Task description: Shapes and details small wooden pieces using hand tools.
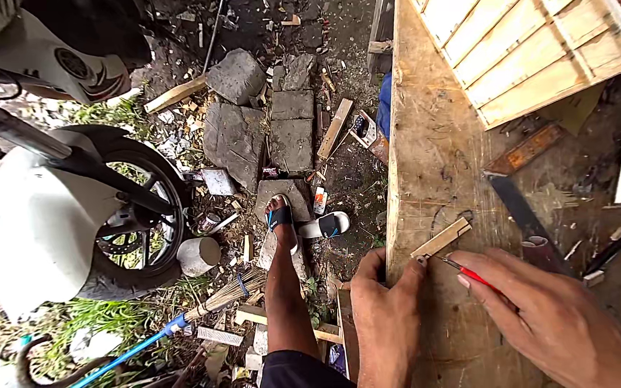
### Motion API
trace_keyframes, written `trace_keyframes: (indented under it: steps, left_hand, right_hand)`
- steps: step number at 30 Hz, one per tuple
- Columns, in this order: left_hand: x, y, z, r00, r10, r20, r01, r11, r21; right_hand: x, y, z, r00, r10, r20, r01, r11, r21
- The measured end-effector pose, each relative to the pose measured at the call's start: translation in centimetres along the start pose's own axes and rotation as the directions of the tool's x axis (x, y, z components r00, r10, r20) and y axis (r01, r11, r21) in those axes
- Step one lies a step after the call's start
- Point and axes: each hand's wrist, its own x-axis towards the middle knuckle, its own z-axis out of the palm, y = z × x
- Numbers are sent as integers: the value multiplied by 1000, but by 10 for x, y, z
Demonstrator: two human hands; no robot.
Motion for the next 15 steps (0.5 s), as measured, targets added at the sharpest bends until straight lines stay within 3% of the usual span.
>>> trace_keyframes:
  steps: [6, 15]
  left_hand:
    - [-5, -3, 9, 997, 23, -78, -21, 1000, 20]
    - [-4, -4, 8, 997, 25, -72, -24, 1000, 9]
  right_hand:
    - [0, -1, -1, 1000, -2, 17, 2, 1000, -6]
    - [0, -4, 0, 1000, -9, -3, 9, 999, -35]
